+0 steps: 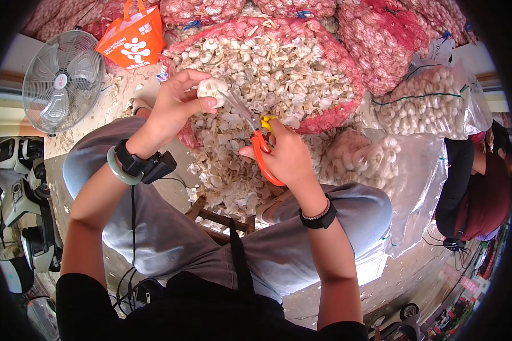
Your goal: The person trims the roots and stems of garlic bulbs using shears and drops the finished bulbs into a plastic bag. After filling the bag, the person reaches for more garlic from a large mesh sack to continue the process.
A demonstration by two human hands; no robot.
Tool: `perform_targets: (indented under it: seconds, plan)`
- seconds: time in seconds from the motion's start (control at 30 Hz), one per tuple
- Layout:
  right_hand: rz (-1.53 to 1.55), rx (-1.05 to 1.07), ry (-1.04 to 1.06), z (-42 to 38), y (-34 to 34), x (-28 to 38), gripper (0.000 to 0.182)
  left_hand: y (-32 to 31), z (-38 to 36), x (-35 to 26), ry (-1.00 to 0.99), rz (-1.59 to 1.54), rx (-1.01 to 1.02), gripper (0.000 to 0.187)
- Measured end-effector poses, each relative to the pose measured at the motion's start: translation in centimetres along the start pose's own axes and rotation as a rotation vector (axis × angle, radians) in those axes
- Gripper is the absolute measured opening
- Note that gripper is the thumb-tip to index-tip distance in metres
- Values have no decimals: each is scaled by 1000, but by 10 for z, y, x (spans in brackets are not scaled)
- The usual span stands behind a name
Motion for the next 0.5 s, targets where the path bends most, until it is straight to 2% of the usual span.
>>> perform_targets:
  seconds: [0.23, 0.33, 0.4, 0.5]
  plan:
    - [74, 86, -4, 3, -8, -4, 58, -1, -2, -3, 30, 47, -19, 36]
    - [121, 96, 66, 3, -11, -2, 56, 2, -1, 1, 13, 6, -43, 40]
    - [288, 196, -50, 1, -22, -12, 55, 1, -2, 0, 16, -15, -53, 43]
    - [196, 188, -49, 1, -19, -6, 63, 0, -3, -4, 18, -61, -80, 46]
Point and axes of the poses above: each hand's wrist, its own z-axis towards the middle knuckle, its own y-axis out of the back of the hand, x = y × z, the point moved 9 cm from there along z, towards the middle knuckle
